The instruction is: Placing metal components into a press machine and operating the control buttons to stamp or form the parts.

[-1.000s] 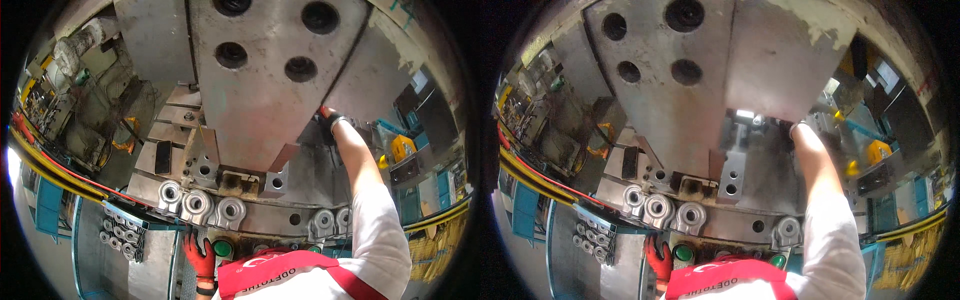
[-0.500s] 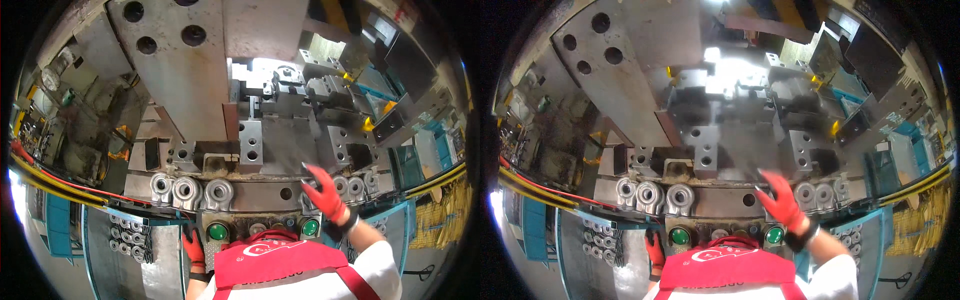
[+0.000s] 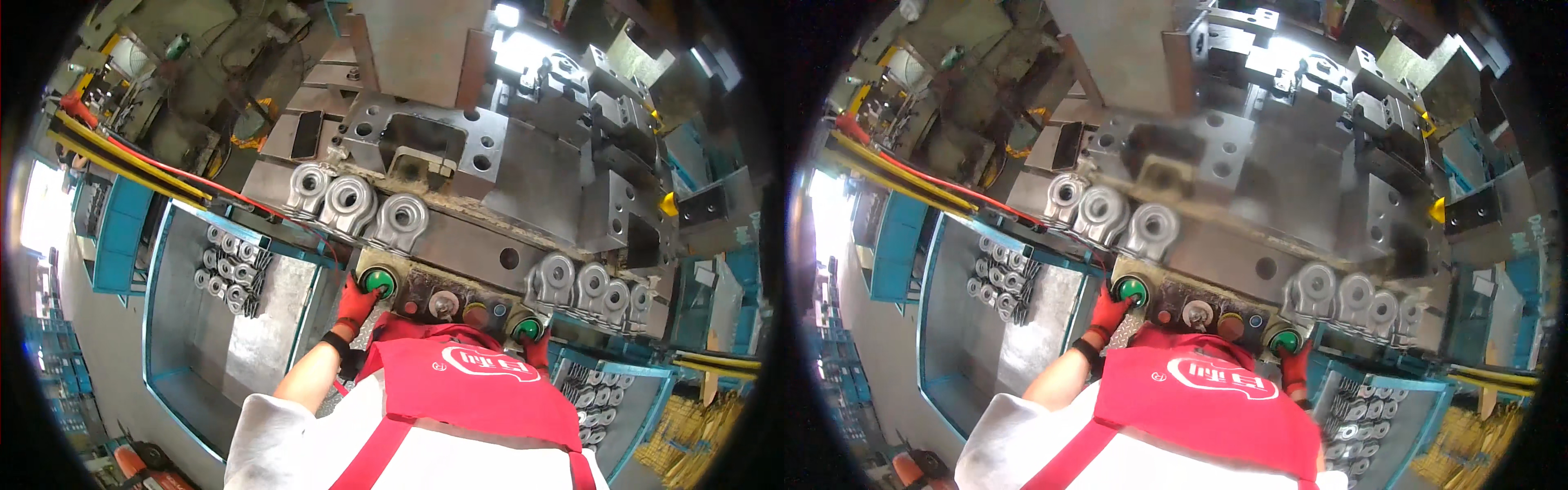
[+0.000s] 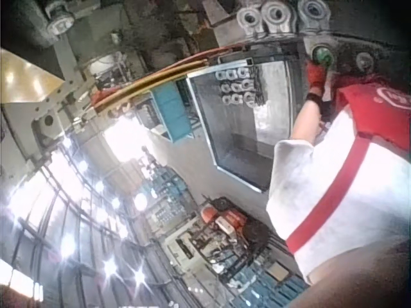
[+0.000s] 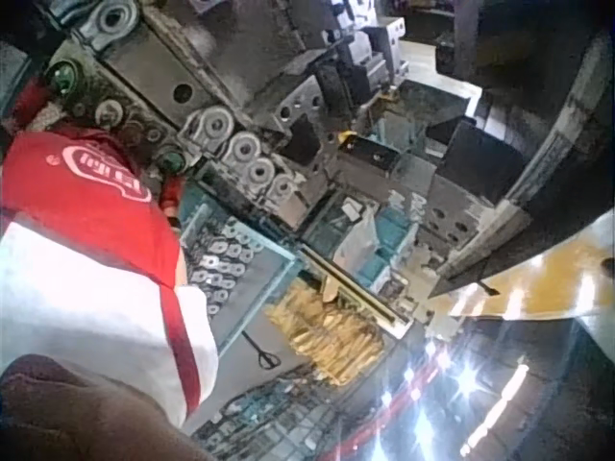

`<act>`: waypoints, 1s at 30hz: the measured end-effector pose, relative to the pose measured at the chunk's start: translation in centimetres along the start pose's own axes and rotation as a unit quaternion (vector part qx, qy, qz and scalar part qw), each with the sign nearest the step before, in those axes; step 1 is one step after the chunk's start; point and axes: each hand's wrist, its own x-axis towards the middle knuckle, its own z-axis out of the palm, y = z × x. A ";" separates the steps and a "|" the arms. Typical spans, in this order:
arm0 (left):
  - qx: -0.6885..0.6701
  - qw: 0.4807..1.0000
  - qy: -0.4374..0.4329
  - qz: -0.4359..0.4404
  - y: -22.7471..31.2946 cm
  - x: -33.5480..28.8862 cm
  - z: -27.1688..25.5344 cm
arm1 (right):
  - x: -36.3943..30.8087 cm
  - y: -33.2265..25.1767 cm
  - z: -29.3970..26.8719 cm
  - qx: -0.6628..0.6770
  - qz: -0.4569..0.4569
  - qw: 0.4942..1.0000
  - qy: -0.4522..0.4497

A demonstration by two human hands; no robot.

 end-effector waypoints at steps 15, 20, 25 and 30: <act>-0.066 0.997 0.008 -0.041 -2.4 1.3 1.1 | -3.4 -5.0 1.5 -0.090 -0.069 0.991 0.064; -0.066 0.996 0.007 -0.066 -3.3 1.7 1.4 | -2.3 -3.3 1.7 -0.096 -0.070 0.991 0.057; -0.062 0.997 0.004 -0.044 -4.6 2.4 1.7 | -1.9 -2.3 1.9 -0.108 -0.100 0.986 0.075; -0.046 0.999 0.010 -0.011 -3.1 2.0 1.1 | -2.1 -2.5 1.7 -0.102 -0.112 0.986 0.069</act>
